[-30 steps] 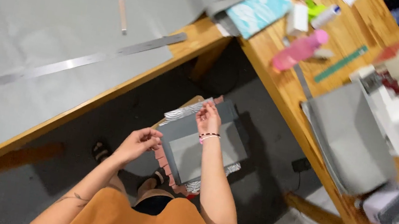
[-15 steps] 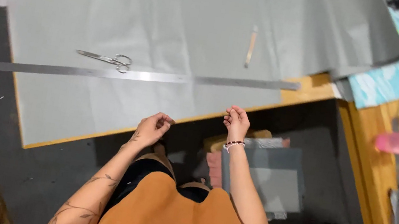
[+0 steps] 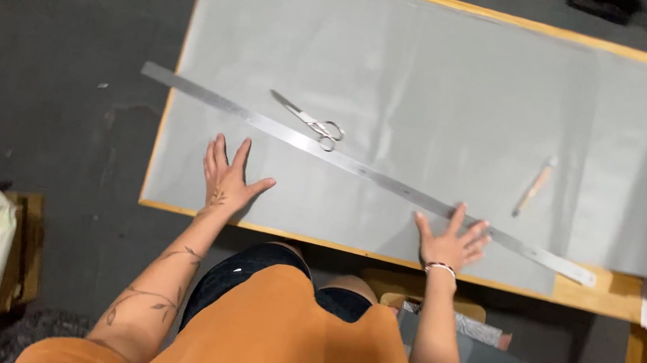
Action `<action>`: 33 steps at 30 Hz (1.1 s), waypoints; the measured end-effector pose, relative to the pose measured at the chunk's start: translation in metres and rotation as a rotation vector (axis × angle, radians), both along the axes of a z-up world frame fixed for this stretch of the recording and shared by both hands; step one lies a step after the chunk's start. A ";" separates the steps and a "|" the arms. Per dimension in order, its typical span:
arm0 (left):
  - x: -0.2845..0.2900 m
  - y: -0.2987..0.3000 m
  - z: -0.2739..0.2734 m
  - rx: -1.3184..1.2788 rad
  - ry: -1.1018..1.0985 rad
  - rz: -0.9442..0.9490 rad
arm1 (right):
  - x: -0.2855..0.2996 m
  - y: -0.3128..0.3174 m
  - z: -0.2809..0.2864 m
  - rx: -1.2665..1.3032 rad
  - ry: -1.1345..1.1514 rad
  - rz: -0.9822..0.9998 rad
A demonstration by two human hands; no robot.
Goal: The person measures and marks a large sheet of gray fabric on a wooden table using a metal ruler and a pencil. They then use scissors to cut the fabric along the marked lines and fold the resulting pieces.
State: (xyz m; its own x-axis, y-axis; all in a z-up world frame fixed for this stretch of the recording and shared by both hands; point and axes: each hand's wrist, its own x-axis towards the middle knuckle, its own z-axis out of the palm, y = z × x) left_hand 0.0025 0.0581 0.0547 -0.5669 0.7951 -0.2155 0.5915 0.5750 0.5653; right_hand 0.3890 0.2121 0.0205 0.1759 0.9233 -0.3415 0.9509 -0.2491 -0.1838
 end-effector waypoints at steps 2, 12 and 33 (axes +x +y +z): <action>-0.013 -0.012 0.008 -0.015 0.008 0.062 | 0.002 0.000 -0.004 -0.020 -0.016 0.028; -0.070 -0.051 -0.040 -0.068 0.126 0.474 | -0.006 0.008 -0.018 0.203 -0.004 -0.001; -0.098 -0.063 -0.080 0.097 -0.060 0.510 | -0.272 0.060 -0.077 0.308 0.071 1.031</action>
